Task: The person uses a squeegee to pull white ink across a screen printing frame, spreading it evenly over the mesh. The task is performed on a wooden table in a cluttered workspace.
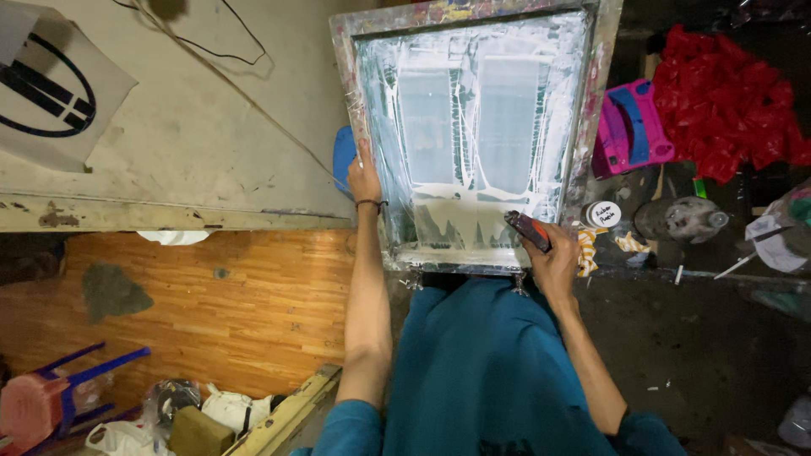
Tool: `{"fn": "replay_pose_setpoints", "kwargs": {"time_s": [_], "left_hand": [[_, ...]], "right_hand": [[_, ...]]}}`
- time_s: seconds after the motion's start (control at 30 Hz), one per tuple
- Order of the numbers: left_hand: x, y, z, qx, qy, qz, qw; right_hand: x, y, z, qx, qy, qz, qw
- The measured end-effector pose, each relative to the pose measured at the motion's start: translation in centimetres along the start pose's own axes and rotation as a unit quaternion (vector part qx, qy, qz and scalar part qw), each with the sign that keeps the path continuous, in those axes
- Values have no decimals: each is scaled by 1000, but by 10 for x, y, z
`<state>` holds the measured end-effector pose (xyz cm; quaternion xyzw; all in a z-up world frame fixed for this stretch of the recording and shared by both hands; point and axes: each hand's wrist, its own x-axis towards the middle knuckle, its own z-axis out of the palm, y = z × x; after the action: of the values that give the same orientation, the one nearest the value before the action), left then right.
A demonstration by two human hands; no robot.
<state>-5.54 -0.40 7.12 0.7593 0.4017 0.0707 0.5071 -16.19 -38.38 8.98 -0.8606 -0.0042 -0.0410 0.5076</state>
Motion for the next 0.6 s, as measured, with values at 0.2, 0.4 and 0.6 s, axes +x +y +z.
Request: {"fn": "replay_pose_setpoints", "kwargs": {"time_s": [0.2, 0.4, 0.6], "left_hand": [[0, -6, 1, -39, -2, -1, 999], [17, -24, 7, -23, -11, 23, 999], [-1, -9, 4, -49, 11, 94, 994]], "right_hand": [[5, 18, 13, -38, -14, -18, 999], [72, -82, 37, -59, -32, -157, 985], [161, -158, 78, -193, -6, -324, 926]]}}
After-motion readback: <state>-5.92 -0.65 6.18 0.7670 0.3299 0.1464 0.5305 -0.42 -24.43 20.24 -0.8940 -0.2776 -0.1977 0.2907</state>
